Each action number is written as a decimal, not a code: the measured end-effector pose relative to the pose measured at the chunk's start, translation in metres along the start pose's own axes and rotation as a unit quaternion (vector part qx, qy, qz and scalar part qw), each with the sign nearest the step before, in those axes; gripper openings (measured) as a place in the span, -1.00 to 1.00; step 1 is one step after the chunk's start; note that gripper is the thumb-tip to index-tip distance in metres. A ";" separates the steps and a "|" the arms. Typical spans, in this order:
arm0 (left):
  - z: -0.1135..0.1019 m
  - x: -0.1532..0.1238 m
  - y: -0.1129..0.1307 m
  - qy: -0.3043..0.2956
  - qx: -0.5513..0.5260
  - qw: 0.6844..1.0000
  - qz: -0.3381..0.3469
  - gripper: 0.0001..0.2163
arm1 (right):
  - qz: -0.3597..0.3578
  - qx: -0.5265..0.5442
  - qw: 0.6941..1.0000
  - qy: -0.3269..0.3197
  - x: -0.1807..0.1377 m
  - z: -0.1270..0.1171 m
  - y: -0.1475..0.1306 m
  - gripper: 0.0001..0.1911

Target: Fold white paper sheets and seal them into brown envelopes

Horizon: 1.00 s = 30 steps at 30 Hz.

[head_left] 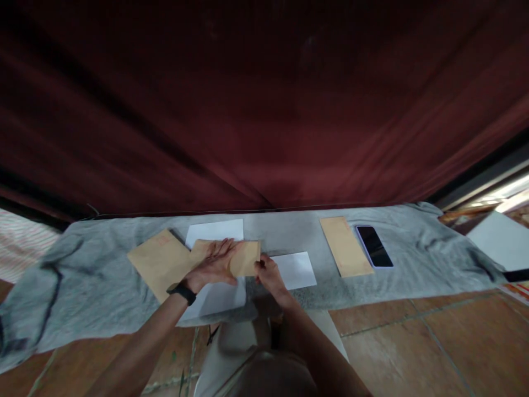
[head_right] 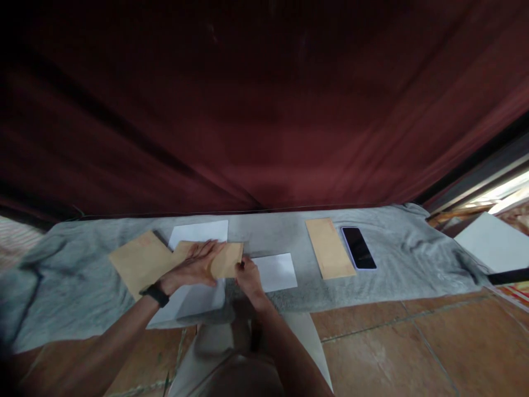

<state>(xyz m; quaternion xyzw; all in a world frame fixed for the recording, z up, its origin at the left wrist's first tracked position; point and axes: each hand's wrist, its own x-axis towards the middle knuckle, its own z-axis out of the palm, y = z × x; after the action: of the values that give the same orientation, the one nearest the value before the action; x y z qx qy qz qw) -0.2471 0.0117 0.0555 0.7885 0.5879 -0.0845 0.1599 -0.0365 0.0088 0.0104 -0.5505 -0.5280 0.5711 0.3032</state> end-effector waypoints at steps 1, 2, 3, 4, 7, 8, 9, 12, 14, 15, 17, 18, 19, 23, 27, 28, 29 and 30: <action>0.000 -0.001 0.000 0.012 -0.003 1.000 0.008 0.11 | -0.002 0.014 1.000 0.000 -0.001 0.000 -0.002 -0.81; -0.002 -0.002 0.000 0.030 -0.006 0.999 0.019 0.11 | -0.012 0.031 0.999 -0.002 -0.004 -0.002 -0.005 -0.80; -0.004 -0.004 0.001 0.055 -0.009 0.998 0.032 0.11 | -0.026 0.053 0.998 -0.005 -0.008 -0.005 -0.008 -0.79; -0.008 -0.006 0.003 0.079 -0.012 0.996 0.046 0.11 | -0.042 0.077 0.996 -0.009 -0.013 -0.010 -0.011 -0.78; -0.022 -0.014 0.011 0.127 -0.014 0.988 0.090 0.16 | -0.078 0.121 0.989 -0.026 -0.031 -0.030 -0.024 -0.75; -0.027 -0.017 0.015 0.135 -0.012 0.985 0.104 0.17 | -0.084 0.120 0.989 -0.031 -0.038 -0.037 -0.029 -0.74; -0.030 -0.019 0.018 0.141 -0.009 0.983 0.116 0.18 | -0.089 0.116 0.989 -0.036 -0.044 -0.044 -0.033 -0.74; -0.037 -0.022 0.030 0.171 0.006 0.975 0.143 0.17 | -0.104 0.093 0.989 -0.053 -0.059 -0.060 -0.043 -0.76; -0.039 -0.023 0.038 0.202 0.018 0.967 0.155 0.13 | -0.111 0.066 0.990 -0.053 -0.065 -0.068 -0.045 -0.79; -0.039 -0.024 0.043 0.220 0.025 0.962 0.160 0.10 | -0.112 0.049 0.991 -0.045 -0.068 -0.071 -0.045 -0.81; -0.039 -0.027 0.051 0.252 0.036 0.953 0.163 0.02 | -0.109 0.017 0.994 -0.022 -0.071 -0.079 -0.043 -0.83; -0.039 -0.029 0.055 0.265 0.041 0.949 0.166 -0.02 | -0.104 0.009 0.995 -0.010 -0.072 -0.082 -0.041 -0.83; -0.040 -0.031 0.060 0.276 0.044 0.945 0.168 -0.05 | -0.098 0.011 0.995 0.000 -0.073 -0.086 -0.040 -0.82; -0.044 -0.042 0.079 0.301 0.047 0.934 0.187 -0.09 | -0.094 0.088 0.990 -0.047 -0.075 -0.095 -0.040 -0.73; -0.047 -0.049 0.098 0.301 0.049 0.928 0.216 -0.15 | -0.095 0.131 0.977 -0.142 -0.077 -0.097 -0.045 -0.58; -0.047 -0.049 0.100 0.302 0.050 0.926 0.220 -0.16 | -0.100 0.131 0.976 -0.142 -0.079 -0.097 -0.046 -0.58; -0.047 -0.049 0.101 0.302 0.050 0.926 0.221 -0.17 | -0.107 0.129 0.977 -0.133 -0.081 -0.098 -0.046 -0.60; -0.046 -0.048 0.101 0.302 0.051 0.927 0.218 -0.17 | -0.116 0.125 0.978 -0.122 -0.084 -0.098 -0.047 -0.62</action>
<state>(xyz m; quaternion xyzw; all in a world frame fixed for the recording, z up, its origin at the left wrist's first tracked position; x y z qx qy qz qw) -0.1672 -0.0416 0.1294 0.8926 0.4167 0.1643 -0.0512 0.0629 -0.0303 0.0967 -0.3693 -0.5461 0.6563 0.3670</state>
